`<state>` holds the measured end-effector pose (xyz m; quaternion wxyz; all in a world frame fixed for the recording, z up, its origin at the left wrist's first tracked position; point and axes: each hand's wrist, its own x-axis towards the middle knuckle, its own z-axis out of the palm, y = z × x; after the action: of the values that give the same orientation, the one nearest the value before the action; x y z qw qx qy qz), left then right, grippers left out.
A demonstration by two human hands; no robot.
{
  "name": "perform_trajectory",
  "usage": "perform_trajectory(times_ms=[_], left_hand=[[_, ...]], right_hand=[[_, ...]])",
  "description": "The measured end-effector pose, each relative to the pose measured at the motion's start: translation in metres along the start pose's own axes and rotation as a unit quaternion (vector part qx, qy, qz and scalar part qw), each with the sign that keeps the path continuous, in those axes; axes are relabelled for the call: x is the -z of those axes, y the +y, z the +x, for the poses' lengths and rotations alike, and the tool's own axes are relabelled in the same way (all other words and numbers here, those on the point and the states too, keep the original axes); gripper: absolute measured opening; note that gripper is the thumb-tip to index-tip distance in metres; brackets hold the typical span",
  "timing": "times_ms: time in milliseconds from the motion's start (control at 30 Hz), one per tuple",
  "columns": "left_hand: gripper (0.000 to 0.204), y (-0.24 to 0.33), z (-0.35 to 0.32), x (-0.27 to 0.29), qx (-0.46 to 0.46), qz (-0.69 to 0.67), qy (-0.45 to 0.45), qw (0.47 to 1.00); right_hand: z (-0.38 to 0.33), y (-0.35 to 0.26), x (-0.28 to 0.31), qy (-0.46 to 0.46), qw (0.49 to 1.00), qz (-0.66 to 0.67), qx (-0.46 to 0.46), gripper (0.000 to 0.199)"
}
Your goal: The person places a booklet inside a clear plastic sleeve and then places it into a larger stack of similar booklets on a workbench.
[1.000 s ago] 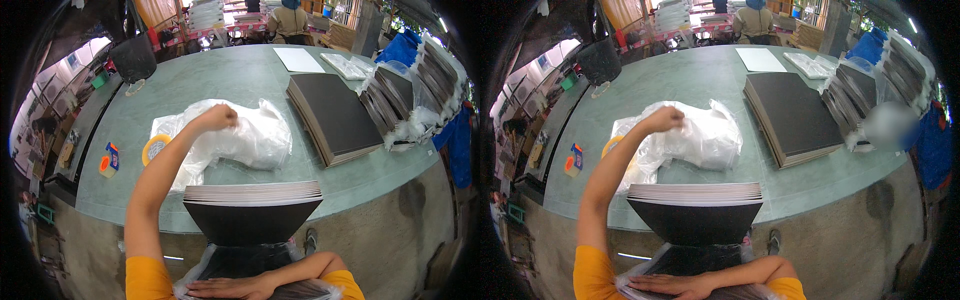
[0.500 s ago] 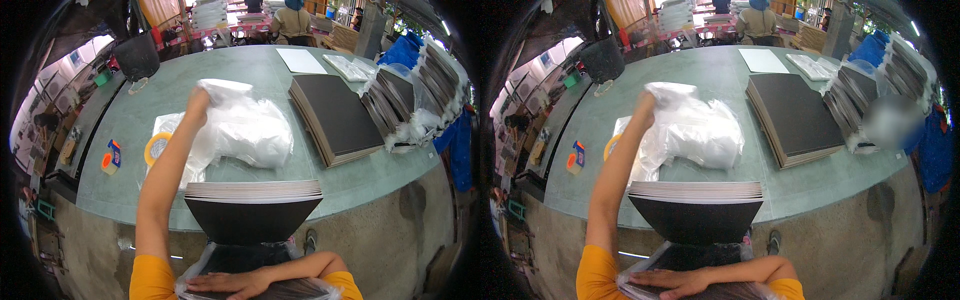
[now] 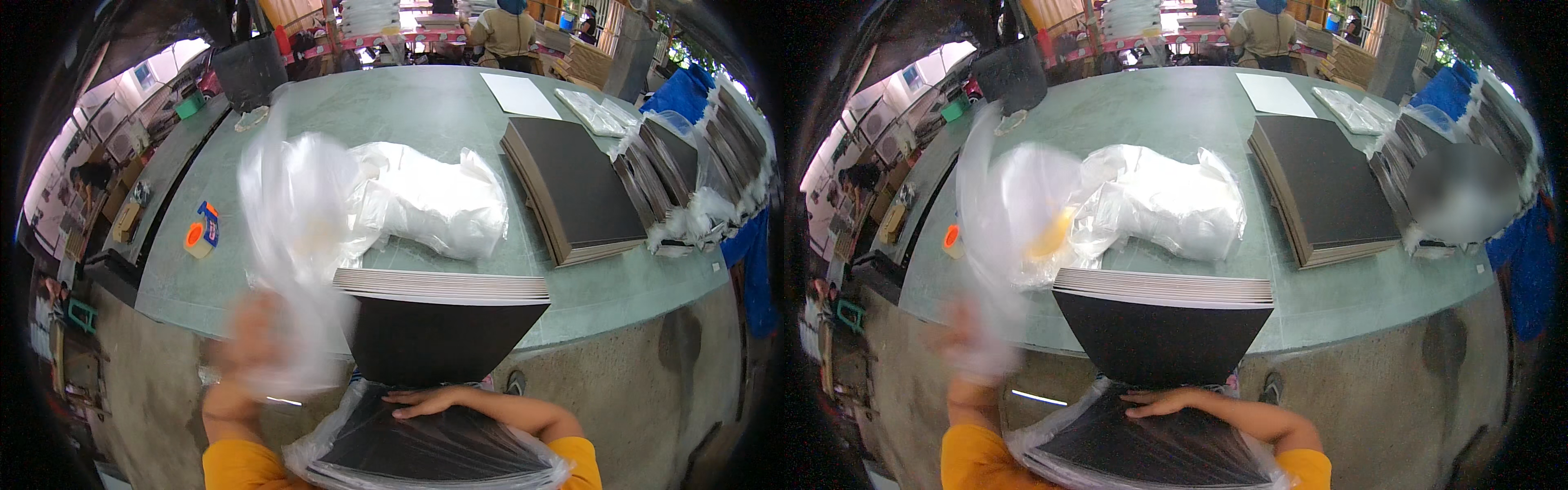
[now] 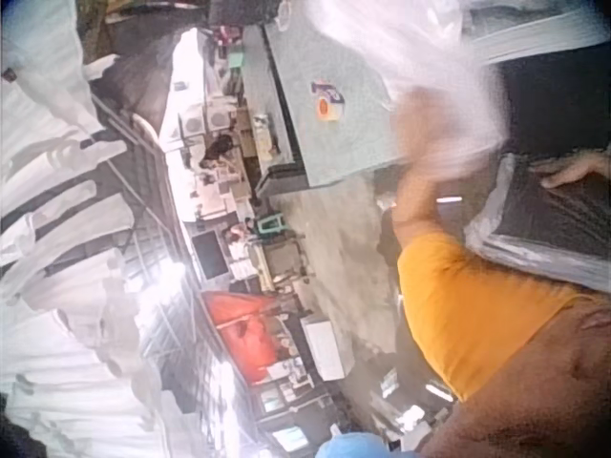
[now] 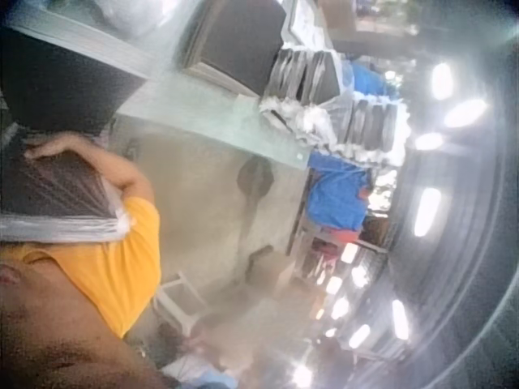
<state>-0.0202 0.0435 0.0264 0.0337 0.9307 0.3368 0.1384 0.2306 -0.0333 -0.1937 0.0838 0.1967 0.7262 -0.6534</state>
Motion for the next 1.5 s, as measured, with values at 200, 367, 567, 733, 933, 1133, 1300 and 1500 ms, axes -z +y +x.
perform_trajectory(times_ms=[200, 367, 567, 733, 933, 1133, 1300, 1500], left_hand=[[0.028, 0.085, -0.059, -0.175, 0.079, -0.272, -0.244, 0.927], [0.026, 0.065, 0.024, -0.075, 0.120, -0.408, -0.047, 0.904], [0.022, 0.044, 0.007, -0.071, 0.388, -0.612, 0.138, 0.675], [0.026, 0.039, 0.001, -0.086, 0.337, -0.558, 0.136, 0.746], [0.023, 0.051, 0.017, -0.062, 0.296, -0.505, 0.190, 0.788], [0.010, 0.051, 0.013, -0.049, 0.316, -0.442, 0.146, 0.827], [0.014, 0.062, 0.009, -0.017, 0.282, -0.151, 0.316, 0.893], [0.019, 0.095, 0.003, -0.062, 0.118, -0.297, 0.092, 0.943]], right_hand=[[-0.089, -0.121, 0.047, 0.181, 0.953, 0.048, 0.238, 0.050], [-0.078, -0.124, 0.035, 0.445, 0.892, 0.017, 0.085, 0.028], [-0.106, -0.104, 0.049, 0.409, 0.843, 0.283, 0.203, 0.082], [-0.085, -0.117, 0.035, 0.400, 0.890, 0.082, 0.204, 0.060], [-0.074, -0.119, 0.025, 0.342, 0.928, 0.111, 0.095, 0.037], [-0.080, -0.118, 0.036, 0.430, 0.842, 0.280, 0.163, 0.014], [-0.089, -0.108, 0.036, 0.493, 0.785, 0.328, 0.178, 0.013], [-0.076, -0.095, 0.016, 0.448, 0.823, 0.339, 0.087, 0.016]])
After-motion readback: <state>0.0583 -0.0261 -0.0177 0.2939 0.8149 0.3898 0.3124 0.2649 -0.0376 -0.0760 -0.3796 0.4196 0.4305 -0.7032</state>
